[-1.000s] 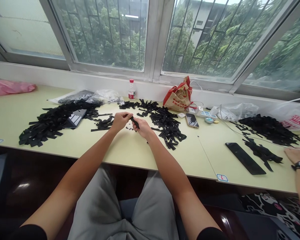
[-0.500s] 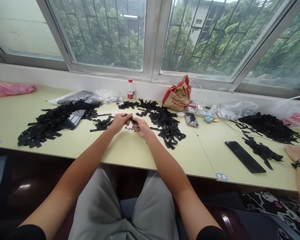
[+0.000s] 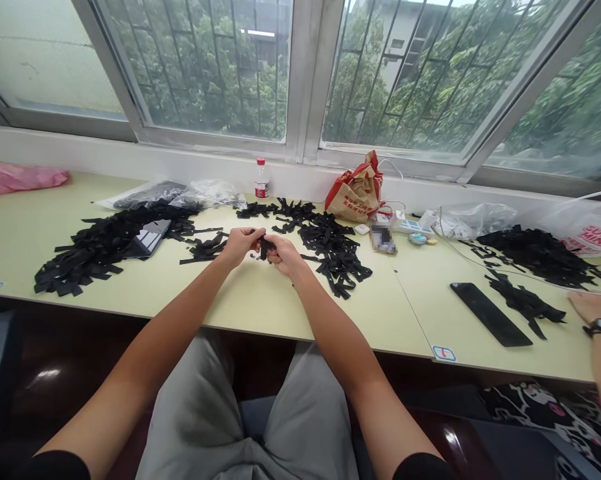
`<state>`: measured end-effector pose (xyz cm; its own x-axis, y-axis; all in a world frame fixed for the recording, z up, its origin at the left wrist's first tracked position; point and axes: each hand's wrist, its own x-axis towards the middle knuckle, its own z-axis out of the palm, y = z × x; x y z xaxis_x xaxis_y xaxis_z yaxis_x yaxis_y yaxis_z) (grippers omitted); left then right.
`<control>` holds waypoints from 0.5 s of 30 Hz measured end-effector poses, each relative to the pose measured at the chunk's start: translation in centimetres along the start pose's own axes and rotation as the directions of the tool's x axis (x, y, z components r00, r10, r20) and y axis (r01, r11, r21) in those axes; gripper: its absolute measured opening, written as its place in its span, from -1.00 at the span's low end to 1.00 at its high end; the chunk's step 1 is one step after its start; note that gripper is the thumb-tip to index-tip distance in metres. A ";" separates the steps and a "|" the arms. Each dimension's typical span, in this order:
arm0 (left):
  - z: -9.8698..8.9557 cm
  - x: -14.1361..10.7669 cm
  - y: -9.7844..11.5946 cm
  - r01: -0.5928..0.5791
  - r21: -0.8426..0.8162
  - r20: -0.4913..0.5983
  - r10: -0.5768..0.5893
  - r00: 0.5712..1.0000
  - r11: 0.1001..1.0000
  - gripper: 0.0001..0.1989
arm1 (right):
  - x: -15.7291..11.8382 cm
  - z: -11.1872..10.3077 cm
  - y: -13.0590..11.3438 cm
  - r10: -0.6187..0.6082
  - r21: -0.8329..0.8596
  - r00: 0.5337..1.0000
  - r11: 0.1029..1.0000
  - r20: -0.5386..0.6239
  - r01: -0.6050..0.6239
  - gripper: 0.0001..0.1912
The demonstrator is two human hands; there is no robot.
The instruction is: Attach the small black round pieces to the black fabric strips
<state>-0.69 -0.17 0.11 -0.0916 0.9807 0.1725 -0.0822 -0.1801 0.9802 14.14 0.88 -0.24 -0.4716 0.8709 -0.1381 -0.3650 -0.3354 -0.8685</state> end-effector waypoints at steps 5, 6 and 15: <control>0.7 0.0 -0.9 -0.007 -0.031 -0.047 0.006 0.999 0.999 -0.62 | 0.4 -0.1 0.3 -0.015 0.073 0.999 0.997 0.047 0.011 -0.81; 0.9 0.0 -1.0 -0.013 -0.031 -0.056 0.011 0.998 0.999 -0.62 | 0.5 -0.1 0.3 -0.010 0.071 0.999 0.997 0.042 0.007 -0.81; 1.4 -0.1 -1.2 -0.065 0.004 -0.058 0.065 0.996 0.998 -0.63 | 0.5 0.0 0.4 0.009 0.091 1.000 0.996 0.001 -0.009 -0.72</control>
<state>0.79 0.01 -1.00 -0.1542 0.9610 0.2295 -0.0726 -0.2427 0.9674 13.76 1.19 -0.69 -0.4757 0.8675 -0.1453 -0.4323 -0.3744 -0.8203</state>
